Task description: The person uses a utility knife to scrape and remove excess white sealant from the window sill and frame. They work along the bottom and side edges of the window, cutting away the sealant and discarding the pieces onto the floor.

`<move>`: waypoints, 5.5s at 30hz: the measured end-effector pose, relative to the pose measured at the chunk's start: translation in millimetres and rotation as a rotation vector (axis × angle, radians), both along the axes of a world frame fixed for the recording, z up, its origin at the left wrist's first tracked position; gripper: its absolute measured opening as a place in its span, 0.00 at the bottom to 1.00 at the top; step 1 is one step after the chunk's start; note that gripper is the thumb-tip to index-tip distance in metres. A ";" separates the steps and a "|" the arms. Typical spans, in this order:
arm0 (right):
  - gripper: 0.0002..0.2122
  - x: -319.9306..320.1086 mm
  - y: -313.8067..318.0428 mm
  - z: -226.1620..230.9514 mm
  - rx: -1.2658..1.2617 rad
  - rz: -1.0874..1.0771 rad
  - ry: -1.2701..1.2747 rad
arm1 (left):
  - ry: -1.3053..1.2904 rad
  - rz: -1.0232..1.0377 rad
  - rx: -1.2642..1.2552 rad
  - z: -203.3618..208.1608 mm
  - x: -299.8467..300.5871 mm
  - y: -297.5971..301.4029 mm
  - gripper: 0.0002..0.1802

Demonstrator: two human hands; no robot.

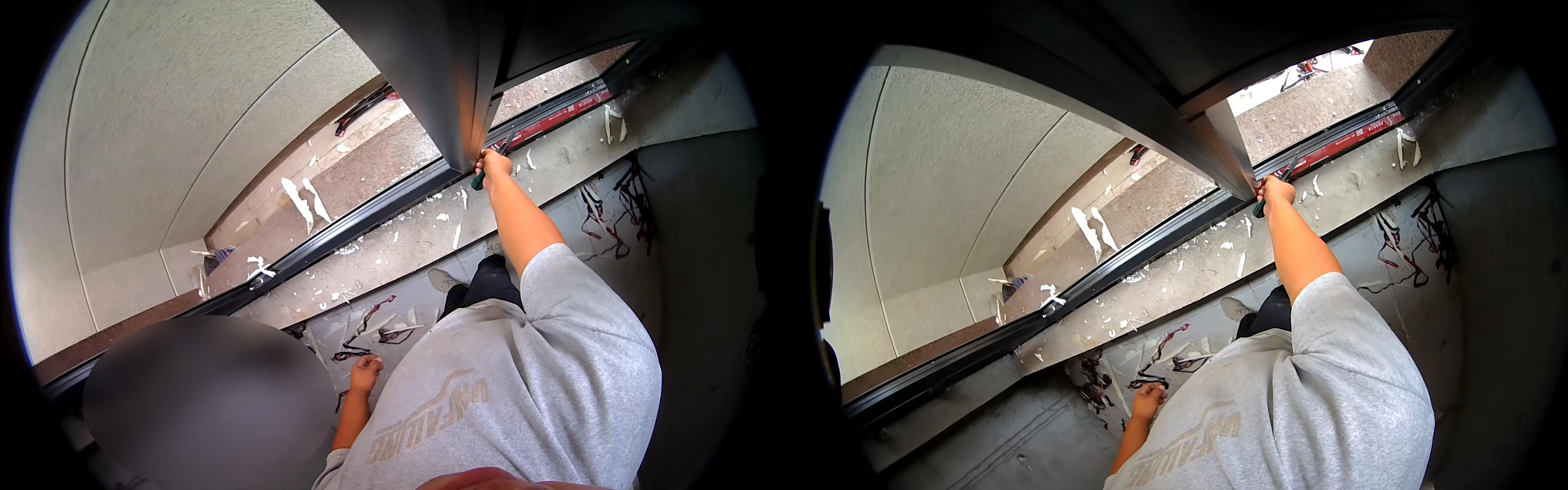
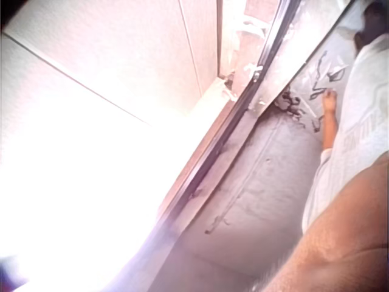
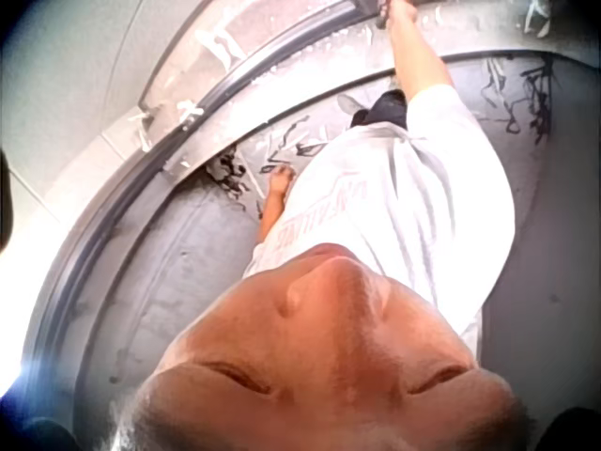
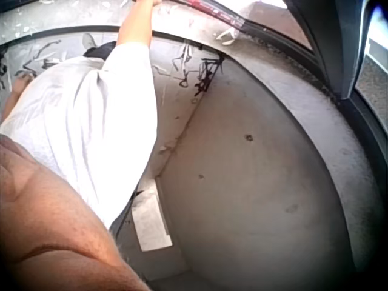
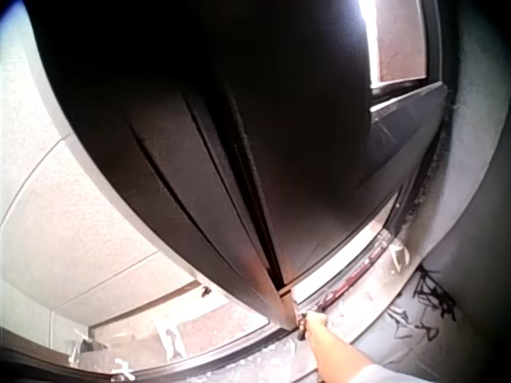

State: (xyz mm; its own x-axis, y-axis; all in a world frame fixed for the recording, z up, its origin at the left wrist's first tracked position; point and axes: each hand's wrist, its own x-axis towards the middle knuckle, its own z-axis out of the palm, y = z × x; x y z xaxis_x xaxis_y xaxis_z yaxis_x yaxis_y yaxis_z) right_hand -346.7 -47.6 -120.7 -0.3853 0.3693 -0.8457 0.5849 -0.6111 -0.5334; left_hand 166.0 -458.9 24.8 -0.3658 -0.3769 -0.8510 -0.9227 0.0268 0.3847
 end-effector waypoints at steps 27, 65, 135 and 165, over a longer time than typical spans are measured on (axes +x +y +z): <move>0.06 9.7 20.3 -19.5 -0.157 -0.035 0.129 | -0.014 -0.006 -0.012 -4.1 6.3 18.6 0.14; 0.14 118.2 31.6 -6.8 0.099 0.187 -0.052 | -0.010 -0.033 0.046 -16.0 1.6 18.8 0.17; 0.08 167.5 90.3 310.9 0.006 1.407 0.507 | 0.617 -0.684 0.539 151.2 -291.6 260.2 0.13; 0.03 344.4 118.7 134.5 0.503 1.418 0.069 | 0.200 0.976 -0.602 -17.4 310.5 -215.0 0.25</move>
State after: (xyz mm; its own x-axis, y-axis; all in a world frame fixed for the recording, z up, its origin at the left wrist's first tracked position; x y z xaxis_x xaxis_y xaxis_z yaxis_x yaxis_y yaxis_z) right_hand -2.3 71.1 13.8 -0.6942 -0.0952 -0.7134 0.4826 0.6739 -0.5595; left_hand 476.5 -673.8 7.4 0.1955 -0.8959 -0.3989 -0.5763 -0.4341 0.6924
